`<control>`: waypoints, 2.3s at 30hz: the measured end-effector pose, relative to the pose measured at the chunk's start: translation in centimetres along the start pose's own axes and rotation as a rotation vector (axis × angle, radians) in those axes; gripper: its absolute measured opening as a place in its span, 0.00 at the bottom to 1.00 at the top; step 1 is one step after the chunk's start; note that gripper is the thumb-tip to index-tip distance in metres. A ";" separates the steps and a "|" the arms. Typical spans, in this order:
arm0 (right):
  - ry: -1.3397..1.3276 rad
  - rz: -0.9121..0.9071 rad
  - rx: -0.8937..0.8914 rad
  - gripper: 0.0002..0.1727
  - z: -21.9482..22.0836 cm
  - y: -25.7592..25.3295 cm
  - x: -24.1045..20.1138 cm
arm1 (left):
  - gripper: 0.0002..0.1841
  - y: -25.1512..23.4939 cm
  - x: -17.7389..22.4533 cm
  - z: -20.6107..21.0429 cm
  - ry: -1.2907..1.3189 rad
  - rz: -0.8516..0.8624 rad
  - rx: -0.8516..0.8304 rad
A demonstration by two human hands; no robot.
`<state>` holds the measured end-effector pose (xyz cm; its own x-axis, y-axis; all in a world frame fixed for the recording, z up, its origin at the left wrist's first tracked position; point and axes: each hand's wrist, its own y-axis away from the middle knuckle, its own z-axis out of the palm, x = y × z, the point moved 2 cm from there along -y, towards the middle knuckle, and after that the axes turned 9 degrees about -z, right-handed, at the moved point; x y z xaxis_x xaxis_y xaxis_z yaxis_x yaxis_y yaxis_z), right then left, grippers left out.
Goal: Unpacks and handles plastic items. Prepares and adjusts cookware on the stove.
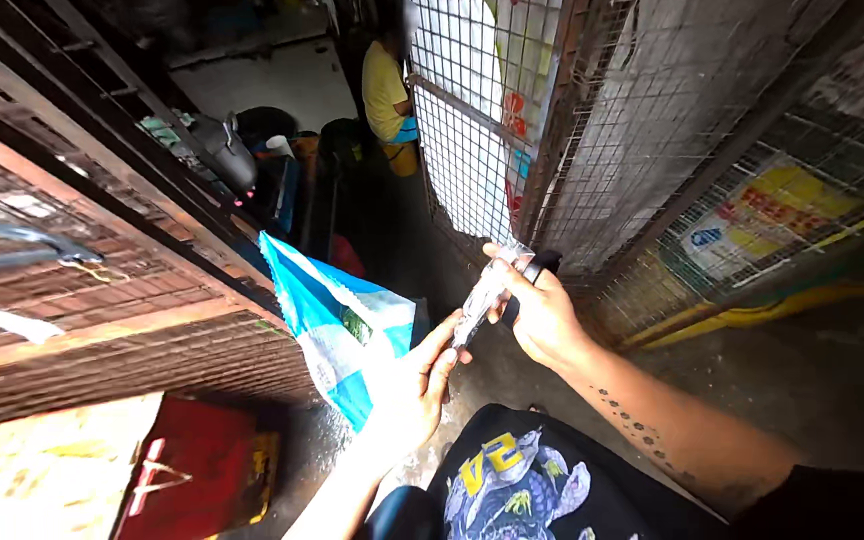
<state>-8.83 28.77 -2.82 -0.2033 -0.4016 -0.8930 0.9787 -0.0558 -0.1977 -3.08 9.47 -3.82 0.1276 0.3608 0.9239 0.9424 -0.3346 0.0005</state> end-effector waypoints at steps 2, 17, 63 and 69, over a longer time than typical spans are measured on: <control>0.036 -0.006 -0.034 0.17 -0.5 0.3 0.5 | 0.24 -0.1 -0.1 0.2 -0.102 -0.057 -0.046; 0.266 0.024 -0.039 0.08 -2.5 0.3 1.5 | 0.16 0.0 -1.0 0.6 0.023 -0.279 -0.029; 0.158 0.007 -0.070 0.18 -4.6 1.6 1.2 | 0.08 -1.2 -2.2 1.9 0.176 -0.213 0.048; 0.201 -0.190 0.052 0.18 -5.8 -1.7 0.9 | 0.07 0.1 -2.3 0.7 0.172 -0.189 0.108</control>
<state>-10.88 33.86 -5.59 -0.3796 -0.1907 -0.9053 0.9217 -0.1618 -0.3525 -3.06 9.24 -6.18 -0.0991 0.2521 0.9626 0.9732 -0.1771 0.1466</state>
